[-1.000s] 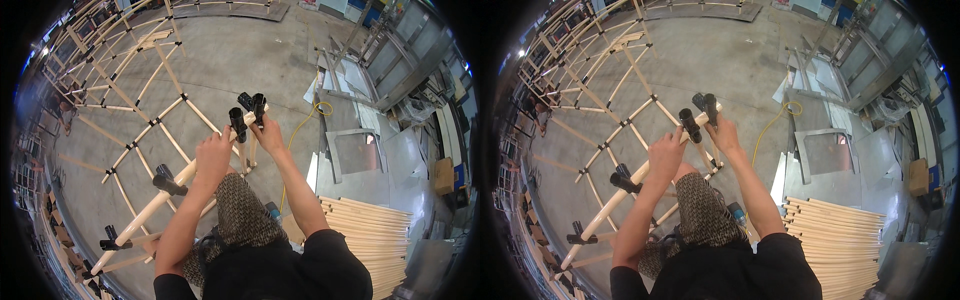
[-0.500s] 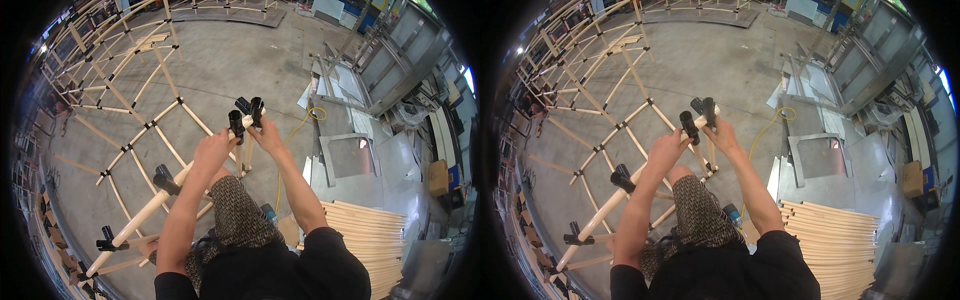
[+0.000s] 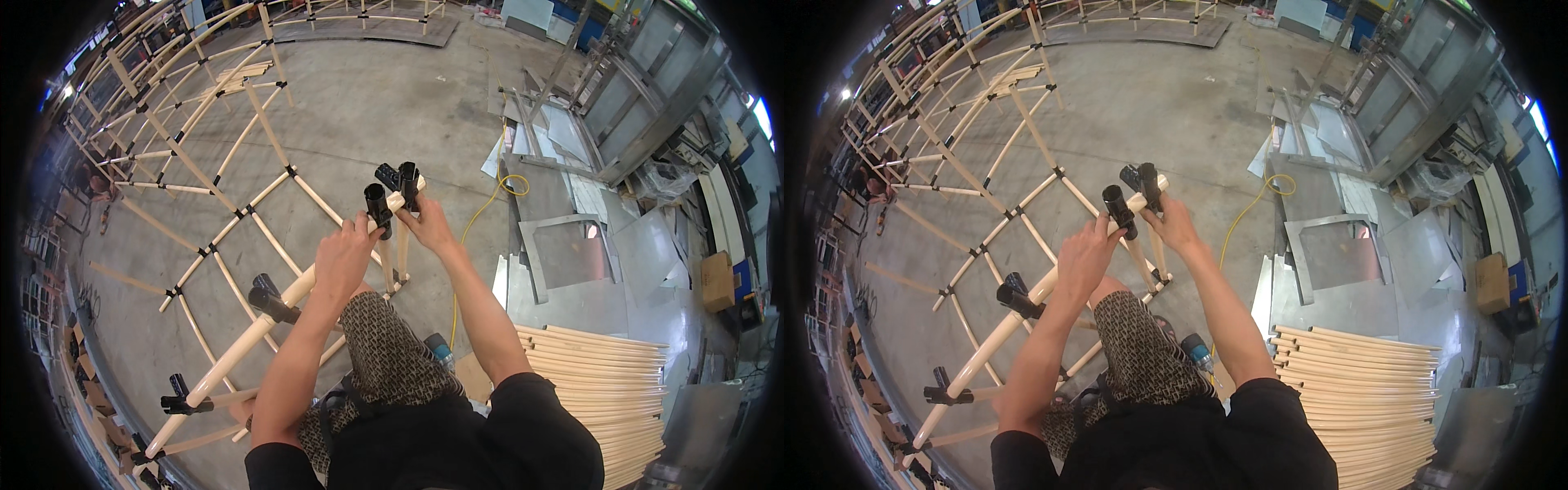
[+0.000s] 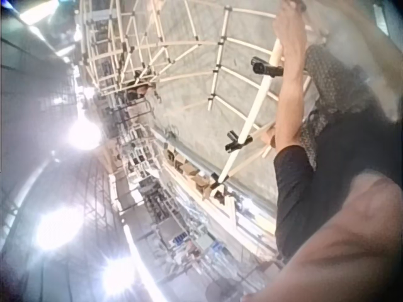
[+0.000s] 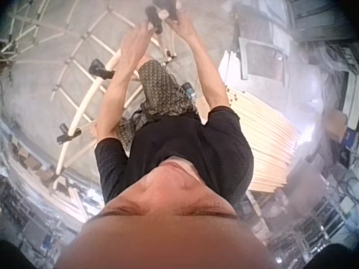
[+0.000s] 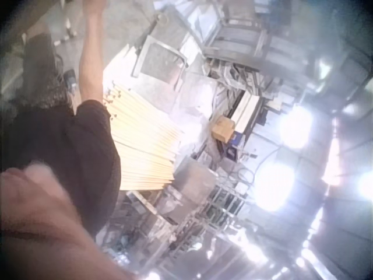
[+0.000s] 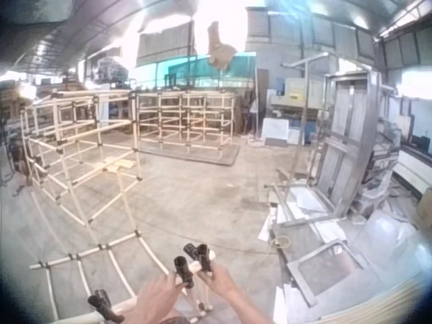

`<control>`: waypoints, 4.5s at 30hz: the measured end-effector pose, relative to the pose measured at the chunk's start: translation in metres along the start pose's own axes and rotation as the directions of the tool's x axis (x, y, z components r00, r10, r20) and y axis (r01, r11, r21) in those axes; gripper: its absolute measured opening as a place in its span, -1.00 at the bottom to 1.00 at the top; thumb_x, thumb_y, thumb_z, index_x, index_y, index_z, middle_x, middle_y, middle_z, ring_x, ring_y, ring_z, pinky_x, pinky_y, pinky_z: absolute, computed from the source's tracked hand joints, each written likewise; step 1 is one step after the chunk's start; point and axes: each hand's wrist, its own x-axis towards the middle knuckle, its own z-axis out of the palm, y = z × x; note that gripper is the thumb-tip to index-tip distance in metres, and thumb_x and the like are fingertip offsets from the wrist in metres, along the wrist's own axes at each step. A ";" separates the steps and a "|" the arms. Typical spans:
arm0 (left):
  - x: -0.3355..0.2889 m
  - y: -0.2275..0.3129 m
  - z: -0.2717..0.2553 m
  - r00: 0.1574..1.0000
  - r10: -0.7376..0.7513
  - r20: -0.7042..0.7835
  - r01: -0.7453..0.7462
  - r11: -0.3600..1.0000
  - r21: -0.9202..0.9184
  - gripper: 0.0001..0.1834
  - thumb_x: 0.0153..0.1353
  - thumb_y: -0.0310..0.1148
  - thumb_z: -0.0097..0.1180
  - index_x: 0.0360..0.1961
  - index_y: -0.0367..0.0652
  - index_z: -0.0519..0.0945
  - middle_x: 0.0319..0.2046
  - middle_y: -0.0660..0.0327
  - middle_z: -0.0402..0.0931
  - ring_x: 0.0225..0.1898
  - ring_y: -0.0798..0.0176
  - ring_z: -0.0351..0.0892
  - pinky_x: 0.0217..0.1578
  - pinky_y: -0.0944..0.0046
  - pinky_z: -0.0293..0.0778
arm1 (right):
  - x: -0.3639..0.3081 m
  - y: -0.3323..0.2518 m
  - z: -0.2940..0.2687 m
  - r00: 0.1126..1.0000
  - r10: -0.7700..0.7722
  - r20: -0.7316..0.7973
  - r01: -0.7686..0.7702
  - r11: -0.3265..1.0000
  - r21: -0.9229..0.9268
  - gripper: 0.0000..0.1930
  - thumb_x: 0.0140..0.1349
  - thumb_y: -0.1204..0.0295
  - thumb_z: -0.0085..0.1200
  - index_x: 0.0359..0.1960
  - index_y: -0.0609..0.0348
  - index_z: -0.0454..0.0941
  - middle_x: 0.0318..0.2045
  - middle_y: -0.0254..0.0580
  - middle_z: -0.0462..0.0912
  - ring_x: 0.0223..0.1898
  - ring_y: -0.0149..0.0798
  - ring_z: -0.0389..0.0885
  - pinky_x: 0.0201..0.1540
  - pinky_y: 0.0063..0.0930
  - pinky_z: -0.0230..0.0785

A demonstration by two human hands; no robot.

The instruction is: The person assembles a wooden frame by picking up wooden poles and inserting them into plastic connectors. The person slides additional connectors onto a pole, positions the pole onto an existing structure, and uses a power drill to secure the components together.

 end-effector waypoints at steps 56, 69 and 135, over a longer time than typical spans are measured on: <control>0.021 0.001 -0.010 0.965 -0.042 0.260 0.103 0.969 -0.225 -0.52 0.28 -0.12 0.17 -0.09 -0.42 0.52 -0.61 -0.08 0.53 -0.45 -0.17 0.59 -0.42 -0.06 0.43 | -0.262 0.262 -0.009 0.526 0.562 0.638 -0.129 0.794 -0.594 0.12 -0.35 0.04 0.60 0.26 0.26 0.23 0.09 0.03 0.50 0.13 0.02 0.55 0.02 -0.20 0.54; 0.025 0.002 -0.009 0.957 -0.040 0.286 0.071 0.993 -0.098 -0.55 0.31 -0.06 0.11 -0.24 -0.35 0.49 -0.48 -0.06 0.61 -0.46 -0.08 0.65 -0.43 0.04 0.53 | -0.262 0.252 0.031 0.618 0.359 0.699 0.367 0.654 -0.661 -0.48 -0.15 0.35 0.37 -0.10 0.03 0.44 -0.14 -0.05 0.49 -0.08 0.03 0.53 -0.05 -0.11 0.42; 0.035 0.001 -0.014 0.912 -0.127 0.390 0.248 0.928 -0.277 -0.45 0.25 0.05 0.15 -0.37 -0.39 0.55 -0.50 -0.15 0.60 -0.35 -0.19 0.65 -0.28 -0.06 0.54 | -0.136 0.015 -0.029 0.824 0.537 -0.181 -0.336 0.720 0.608 -0.81 0.12 0.53 0.35 -0.26 0.18 0.60 -0.47 -0.34 0.61 -0.47 -0.43 0.54 -0.36 -0.54 0.39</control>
